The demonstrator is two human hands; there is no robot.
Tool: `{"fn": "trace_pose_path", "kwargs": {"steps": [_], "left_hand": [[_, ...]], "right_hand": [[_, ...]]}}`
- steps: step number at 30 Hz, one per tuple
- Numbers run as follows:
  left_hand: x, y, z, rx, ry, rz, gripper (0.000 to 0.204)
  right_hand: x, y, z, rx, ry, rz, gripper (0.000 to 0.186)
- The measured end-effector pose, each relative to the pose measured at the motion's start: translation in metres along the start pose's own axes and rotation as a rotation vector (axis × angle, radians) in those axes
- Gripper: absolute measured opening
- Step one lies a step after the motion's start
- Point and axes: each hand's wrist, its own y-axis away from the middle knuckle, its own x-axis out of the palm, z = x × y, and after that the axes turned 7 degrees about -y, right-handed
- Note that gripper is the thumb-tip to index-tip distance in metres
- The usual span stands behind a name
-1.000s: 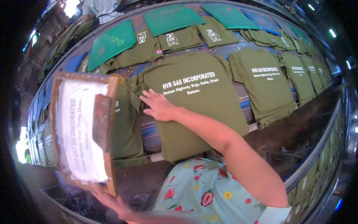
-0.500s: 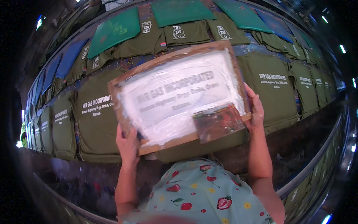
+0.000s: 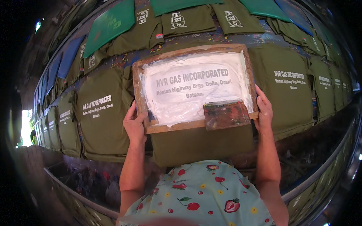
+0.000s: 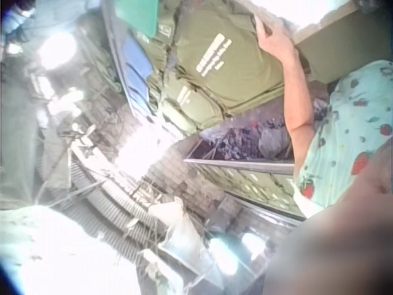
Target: The person uses a squeegee to spread white ink across a screen printing frame held over a green shirt. The person repeatedly wipes the ink across the screen and lifts the frame to move to the next shirt in a row of identical shirts.
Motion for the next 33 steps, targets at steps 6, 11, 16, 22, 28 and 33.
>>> {"fn": "trace_pose_path", "kwargs": {"steps": [6,11,16,22,28,33], "left_hand": [[0.0,-0.005,0.004,-0.053,0.009,-0.004,0.068],[0.001,-0.003,0.002,-0.098,0.045,-0.01,0.069],[0.001,-0.003,-0.002,-0.139,0.015,0.006,0.069],[0.002,-0.002,-0.005,-0.162,-0.012,0.002,0.069],[0.001,-0.001,-0.002,-0.152,0.004,0.008,0.069],[0.002,-0.001,0.002,-0.132,0.033,-0.037,0.07]], "right_hand": [[0.001,0.001,-0.002,0.02,0.03,0.01,0.07],[0.006,0.003,0.002,0.042,0.062,0.039,0.076],[0.011,0.002,0.002,0.046,0.096,0.004,0.078],[0.011,0.002,0.003,0.053,0.121,-0.019,0.081],[0.009,0.002,0.003,0.082,0.089,-0.028,0.083],[0.007,0.004,0.003,0.092,0.05,-0.03,0.083]]}}
